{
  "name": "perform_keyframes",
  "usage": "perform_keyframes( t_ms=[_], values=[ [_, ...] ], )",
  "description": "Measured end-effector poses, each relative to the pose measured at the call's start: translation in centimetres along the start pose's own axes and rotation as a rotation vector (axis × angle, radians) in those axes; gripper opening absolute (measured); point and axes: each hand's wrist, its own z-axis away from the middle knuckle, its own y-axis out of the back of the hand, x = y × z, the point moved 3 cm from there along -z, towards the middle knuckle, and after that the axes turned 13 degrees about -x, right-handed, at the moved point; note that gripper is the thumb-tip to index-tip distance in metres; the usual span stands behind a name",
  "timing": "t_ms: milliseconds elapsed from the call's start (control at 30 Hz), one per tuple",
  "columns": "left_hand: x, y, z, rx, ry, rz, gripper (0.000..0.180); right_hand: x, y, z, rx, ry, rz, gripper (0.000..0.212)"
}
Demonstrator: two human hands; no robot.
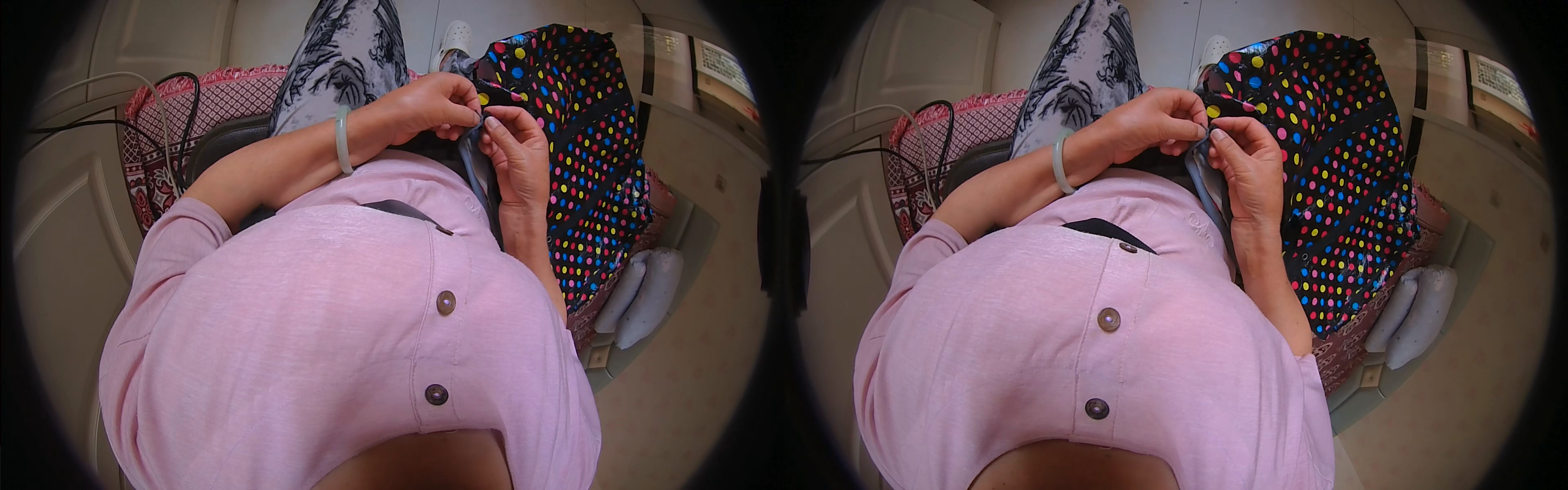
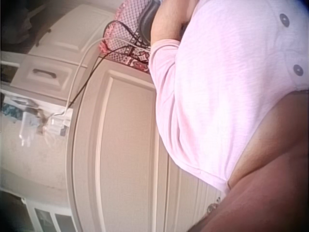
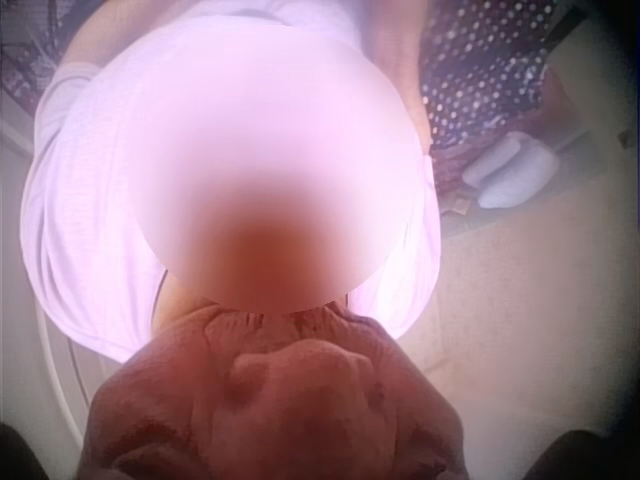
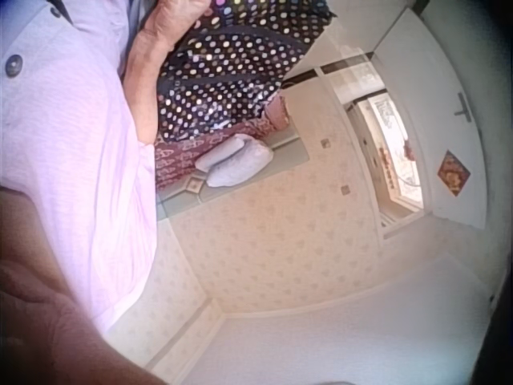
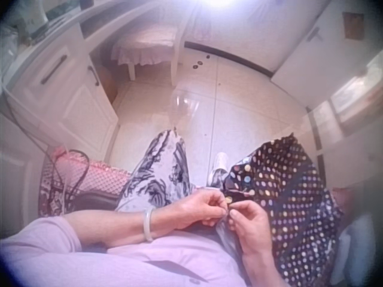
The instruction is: The person attaches a plastic clasp and a zipper pull to a multicolored polka-dot bag by hand. They slide the plastic components onto the strap and zipper fabric and pull them into place.
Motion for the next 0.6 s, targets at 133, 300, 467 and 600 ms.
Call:
perform_keyframes(
  t_ms=[133, 300, 467, 600],
  values=[
    [0.09, -0.07, 0.01, 0.022, 0.0, -0.064, 0.009, 0.08, -0.12, 0.06, 0.01, 0.008, 0.031, 0.013],
    [0.09, -0.01, -0.01, 0.021, -0.001, -0.074, 0.01, -0.05, -0.2, 0.24, 0.038, 0.018, 0.069, 0.012],
    [0.09, -0.03, -0.02, 0.022, 0.003, -0.069, 0.01, -0.02, -0.26, 0.28, 0.043, 0.013, 0.073, 0.012],
    [0.1, 0.0, -0.03, 0.025, 0.006, -0.071, 0.01, -0.08, -0.18, 0.32, 0.033, 0.013, 0.094, 0.012]
  ],
)
